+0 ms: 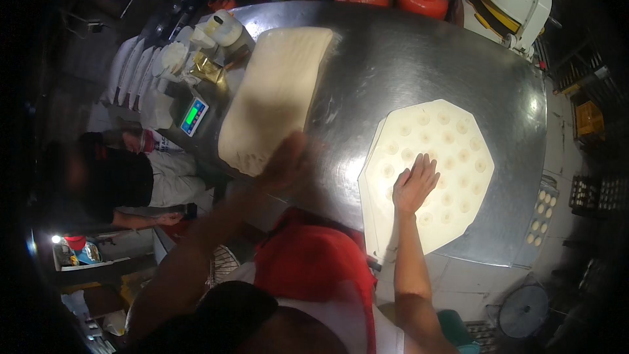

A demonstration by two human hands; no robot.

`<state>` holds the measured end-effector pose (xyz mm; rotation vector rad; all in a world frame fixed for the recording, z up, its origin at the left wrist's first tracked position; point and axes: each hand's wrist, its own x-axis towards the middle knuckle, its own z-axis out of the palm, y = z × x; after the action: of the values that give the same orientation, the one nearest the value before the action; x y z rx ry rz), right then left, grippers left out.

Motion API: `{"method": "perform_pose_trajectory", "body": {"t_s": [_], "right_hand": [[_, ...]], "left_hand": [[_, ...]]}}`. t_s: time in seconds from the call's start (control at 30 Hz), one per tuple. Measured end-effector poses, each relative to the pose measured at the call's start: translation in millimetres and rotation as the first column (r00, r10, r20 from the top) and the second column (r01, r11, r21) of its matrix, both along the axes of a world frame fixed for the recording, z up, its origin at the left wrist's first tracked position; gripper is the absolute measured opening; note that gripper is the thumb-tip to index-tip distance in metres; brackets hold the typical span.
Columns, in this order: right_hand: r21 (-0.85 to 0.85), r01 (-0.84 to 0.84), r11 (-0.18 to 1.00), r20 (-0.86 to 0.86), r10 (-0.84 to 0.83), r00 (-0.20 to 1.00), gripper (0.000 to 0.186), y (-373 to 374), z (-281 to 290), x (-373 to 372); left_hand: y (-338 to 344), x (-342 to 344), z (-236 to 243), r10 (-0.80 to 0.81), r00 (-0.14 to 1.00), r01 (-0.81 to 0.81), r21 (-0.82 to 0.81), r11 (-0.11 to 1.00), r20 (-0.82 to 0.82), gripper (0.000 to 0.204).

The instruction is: The person prepares dough by hand on a metal workspace, cutting portions with a scraper, rolling them into shapes, and placing them onto a template for further processing.

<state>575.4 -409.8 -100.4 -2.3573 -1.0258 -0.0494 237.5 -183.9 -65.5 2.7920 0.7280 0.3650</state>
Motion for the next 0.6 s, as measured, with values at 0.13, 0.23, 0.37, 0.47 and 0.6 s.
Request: {"method": "perform_pose_trajectory", "body": {"t_s": [0.13,0.23,0.37,0.47,0.6], "right_hand": [[-0.012,-0.005,1.0,0.007,0.005,1.0,0.056,-2,-5,-3],[-0.008,0.002,1.0,0.015,-0.002,1.0,0.059,5,-9,-10],[0.137,-0.143,0.98,-0.008,0.145,0.989,0.051,32,18,-7],[0.033,-0.108,0.994,-0.498,0.11,0.86,0.05,111,69,-76],[-0.086,-0.47,0.879,-0.146,0.455,0.878,0.072,211,4,-115]], "left_hand": [[59,-48,28,0.31,0.925,-0.318,-0.001,0.948,-0.221,0.083],[90,-79,18,0.515,0.817,-0.516,0.071,0.854,-0.258,0.092],[89,-67,-10,0.376,0.896,-0.376,0.047,0.925,-0.236,0.099],[125,-87,-9,0.338,0.93,-0.358,-0.142,0.923,-0.146,0.057],[261,-104,16,0.425,0.905,-0.418,-0.12,0.9,0.035,0.016]]}}
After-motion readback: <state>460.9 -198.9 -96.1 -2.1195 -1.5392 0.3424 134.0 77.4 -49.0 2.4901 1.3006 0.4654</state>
